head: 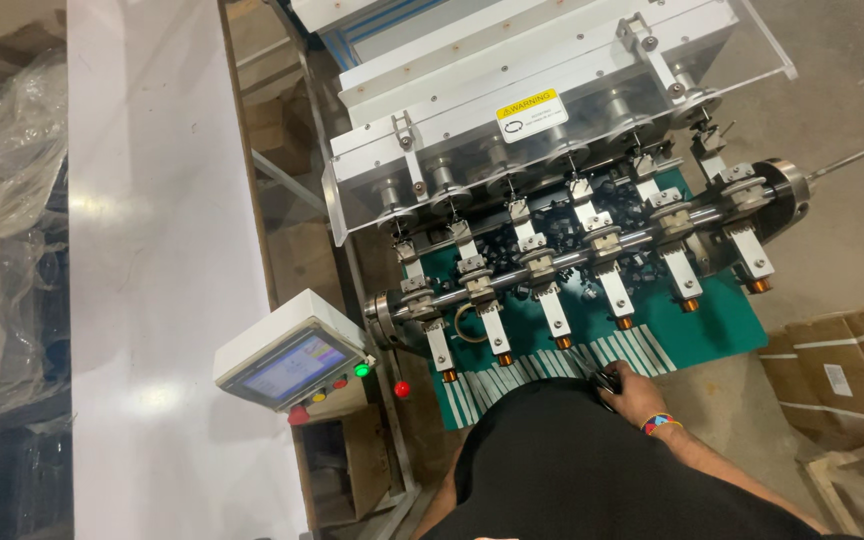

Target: The person operates a small benchtop winding machine. They press buttons on the control panel, place small black spool components onto the machine's stations, trim thread with scissors, and remove finished parts onto the work surface.

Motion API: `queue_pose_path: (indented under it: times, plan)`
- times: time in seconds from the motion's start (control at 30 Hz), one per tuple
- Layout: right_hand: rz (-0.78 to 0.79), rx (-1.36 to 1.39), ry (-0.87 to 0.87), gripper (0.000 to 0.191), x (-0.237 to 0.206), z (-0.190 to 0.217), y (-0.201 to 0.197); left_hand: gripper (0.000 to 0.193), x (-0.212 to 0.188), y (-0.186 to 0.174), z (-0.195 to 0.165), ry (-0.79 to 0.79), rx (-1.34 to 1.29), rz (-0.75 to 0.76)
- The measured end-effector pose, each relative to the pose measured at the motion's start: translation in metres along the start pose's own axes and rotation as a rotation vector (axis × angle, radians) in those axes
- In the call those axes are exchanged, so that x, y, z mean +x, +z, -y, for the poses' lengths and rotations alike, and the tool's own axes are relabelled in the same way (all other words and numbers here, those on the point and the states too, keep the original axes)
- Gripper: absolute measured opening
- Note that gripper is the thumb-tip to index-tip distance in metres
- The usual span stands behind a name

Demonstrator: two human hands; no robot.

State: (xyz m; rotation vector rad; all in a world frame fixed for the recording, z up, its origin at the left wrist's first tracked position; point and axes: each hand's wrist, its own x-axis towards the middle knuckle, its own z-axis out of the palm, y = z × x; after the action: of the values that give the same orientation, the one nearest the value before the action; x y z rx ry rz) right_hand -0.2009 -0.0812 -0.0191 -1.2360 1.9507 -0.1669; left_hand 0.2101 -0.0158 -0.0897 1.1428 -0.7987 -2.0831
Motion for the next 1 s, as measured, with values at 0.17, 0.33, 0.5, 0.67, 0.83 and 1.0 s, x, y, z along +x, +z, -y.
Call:
queue_pose_path:
  times: [0.17, 0.33, 0.5, 0.67, 0.83, 1.0]
  plan:
    - [-0.058, 0.017, -0.052, 0.049, -0.002, -0.002, 0.003, 0.123, 0.001, 0.004, -0.004, 0.078, 0.017, 0.113]
    - [-0.019, -0.001, -0.002, 0.047, -0.005, 0.001, 0.004, 0.108, 0.006, 0.008, -0.01, -0.098, 0.059, -0.039]
    - [-0.025, -0.008, 0.037, 0.05, -0.007, -0.003, 0.008, 0.108, 0.011, 0.0, -0.003, -0.043, 0.134, 0.012]
    - [-0.079, -0.025, 0.032, 0.051, -0.009, -0.01, 0.011, 0.112, 0.013, -0.003, -0.001, 0.024, 0.103, 0.127]
    - [-0.063, 0.027, 0.044, 0.05, -0.013, -0.008, 0.01, 0.107, 0.016, 0.001, -0.011, -0.107, 0.096, 0.078]
    - [-0.094, 0.047, 0.026, 0.048, -0.016, -0.01, 0.005, 0.103, 0.021, 0.007, -0.017, -0.204, 0.074, 0.038]
